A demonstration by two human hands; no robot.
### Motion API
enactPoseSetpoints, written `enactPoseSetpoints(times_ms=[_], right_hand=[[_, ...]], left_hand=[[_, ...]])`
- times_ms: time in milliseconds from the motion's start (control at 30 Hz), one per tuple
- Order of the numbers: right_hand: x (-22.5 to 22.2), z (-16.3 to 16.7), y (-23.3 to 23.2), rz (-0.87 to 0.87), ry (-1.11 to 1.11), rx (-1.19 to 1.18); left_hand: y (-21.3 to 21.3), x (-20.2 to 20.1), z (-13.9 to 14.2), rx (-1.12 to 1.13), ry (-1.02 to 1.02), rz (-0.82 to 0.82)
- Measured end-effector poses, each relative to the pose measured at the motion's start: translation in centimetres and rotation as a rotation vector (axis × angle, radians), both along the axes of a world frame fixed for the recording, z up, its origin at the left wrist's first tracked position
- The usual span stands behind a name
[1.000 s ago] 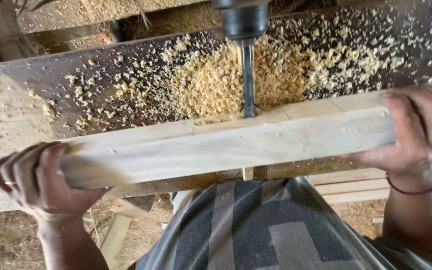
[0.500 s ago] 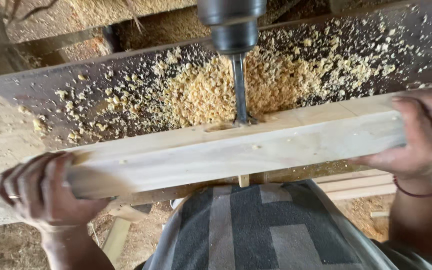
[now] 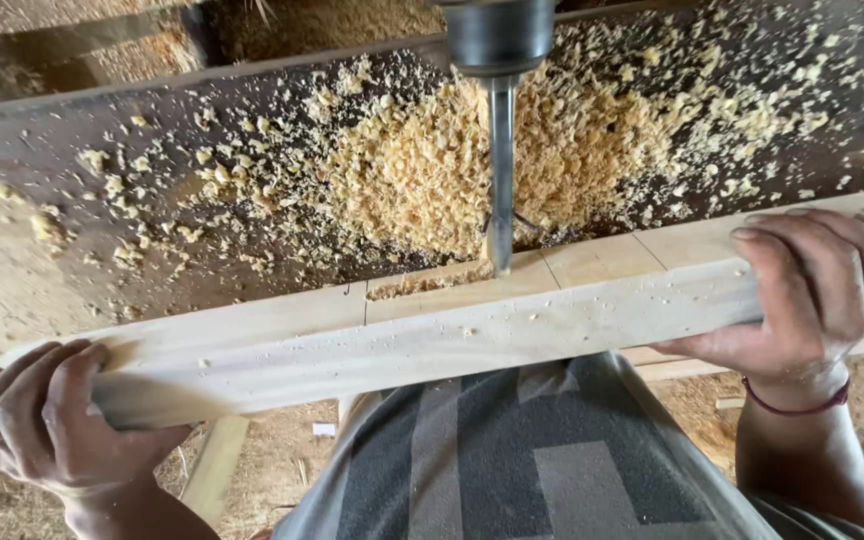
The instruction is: The person holds a long wooden rail and feeds it under a hollow-chisel mortising machine, cutting a series of square holes along marked positions on the rail. They reposition the rail between cuts, aligning each pencil mark with the chisel, and continue cutting successive mortises along the length of the board.
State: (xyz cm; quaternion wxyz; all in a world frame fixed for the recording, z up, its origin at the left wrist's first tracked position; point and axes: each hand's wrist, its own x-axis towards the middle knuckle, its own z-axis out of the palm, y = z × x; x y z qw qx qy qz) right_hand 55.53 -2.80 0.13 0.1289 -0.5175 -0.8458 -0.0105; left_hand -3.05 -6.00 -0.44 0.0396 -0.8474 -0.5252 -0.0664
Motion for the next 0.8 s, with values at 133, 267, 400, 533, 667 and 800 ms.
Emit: enactPoseSetpoints(times_ms=[133, 267, 400, 533, 667, 800], right_hand=[[1.3, -1.2, -1.5, 0.038, -0.001, 0.024], [1.0, -0.7, -1.3, 0.04, 0.0, -0.002], [0.0, 0.2, -0.6, 0.029, -0.022, -0.043], [-0.3, 0.4, -0.5, 0.023, -0.037, -0.031], [0.1, -0.1, -0.6, 0.039, -0.044, -0.028], [0.2, -0.6, -0.2, 0.053, -0.049, 0.026]], left_hand=[[-0.2, 0.2, 0.6, -0.039, 0.004, 0.042], [0.0, 0.3, 1.0, -0.055, -0.021, -0.002], [0.1, 0.2, 0.7, -0.039, -0.036, 0.023], [0.0, -0.3, 0.4, -0.065, -0.091, 0.014], [0.1, -0.5, 0.4, -0.069, -0.058, 0.016], [-0.2, -0.5, 0.4, -0.086, -0.04, 0.05]])
